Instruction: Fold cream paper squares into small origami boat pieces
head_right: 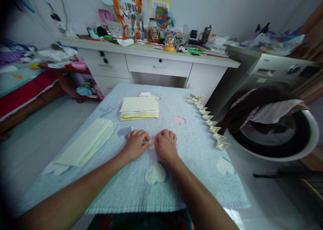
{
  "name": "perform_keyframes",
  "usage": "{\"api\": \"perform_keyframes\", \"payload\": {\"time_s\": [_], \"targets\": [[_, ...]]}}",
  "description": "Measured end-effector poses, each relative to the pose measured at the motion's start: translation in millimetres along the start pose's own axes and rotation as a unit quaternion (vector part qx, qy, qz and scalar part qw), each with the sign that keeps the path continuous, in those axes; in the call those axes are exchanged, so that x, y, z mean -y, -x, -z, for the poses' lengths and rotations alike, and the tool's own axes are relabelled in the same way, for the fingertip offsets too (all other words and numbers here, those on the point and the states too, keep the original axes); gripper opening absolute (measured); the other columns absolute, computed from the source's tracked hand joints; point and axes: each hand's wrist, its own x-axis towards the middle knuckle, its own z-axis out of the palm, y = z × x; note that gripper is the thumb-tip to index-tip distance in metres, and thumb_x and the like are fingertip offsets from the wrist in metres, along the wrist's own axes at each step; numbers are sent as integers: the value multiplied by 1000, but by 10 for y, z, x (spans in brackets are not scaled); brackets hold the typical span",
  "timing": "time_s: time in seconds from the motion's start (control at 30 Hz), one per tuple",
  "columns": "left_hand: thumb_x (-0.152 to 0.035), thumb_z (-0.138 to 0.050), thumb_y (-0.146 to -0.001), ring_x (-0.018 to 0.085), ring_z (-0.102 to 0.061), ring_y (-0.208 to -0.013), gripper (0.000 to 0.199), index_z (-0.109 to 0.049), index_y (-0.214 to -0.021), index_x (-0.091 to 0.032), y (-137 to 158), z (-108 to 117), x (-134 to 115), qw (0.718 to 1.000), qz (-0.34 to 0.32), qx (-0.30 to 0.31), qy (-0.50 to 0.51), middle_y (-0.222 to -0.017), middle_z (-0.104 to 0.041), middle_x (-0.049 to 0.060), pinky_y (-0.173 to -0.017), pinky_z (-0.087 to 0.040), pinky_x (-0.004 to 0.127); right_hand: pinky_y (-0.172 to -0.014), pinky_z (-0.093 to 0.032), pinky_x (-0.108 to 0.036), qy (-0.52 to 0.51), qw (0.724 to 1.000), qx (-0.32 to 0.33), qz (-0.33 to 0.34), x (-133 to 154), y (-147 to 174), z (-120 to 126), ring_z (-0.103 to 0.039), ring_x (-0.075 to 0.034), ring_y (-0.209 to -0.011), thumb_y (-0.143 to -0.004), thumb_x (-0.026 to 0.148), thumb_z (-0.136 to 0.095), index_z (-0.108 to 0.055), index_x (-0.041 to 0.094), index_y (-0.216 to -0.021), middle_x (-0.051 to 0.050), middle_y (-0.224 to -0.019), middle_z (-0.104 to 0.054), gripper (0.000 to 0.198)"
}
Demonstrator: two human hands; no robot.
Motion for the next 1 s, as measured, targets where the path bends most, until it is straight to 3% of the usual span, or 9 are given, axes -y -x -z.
{"api": "perform_keyframes", "payload": {"time_s": [0.53,1.0], "targets": [[-32,-57,-84,23,-48,-94,9,-60,-84,-24,21,45,87,1000,-17,23,10,-92,-60,1,-81,-32,36,-91,-30,-41,12,1000,-13,17,37,36,13,-43,-25,-100,-87,39,-55,-61,23,-88,-8,-105,-52,18],[-35,-60,-81,25,-46,-97,13,-64,-77,-23,11,53,77,999,29,31,-4,-95,-58,3,-84,-33,38,-91,-30,-41,23,1000,-4,15,71,48,46,-42,-26,-101,-86,45,-54,-60,21,-89,-8,-105,-52,25]]}}
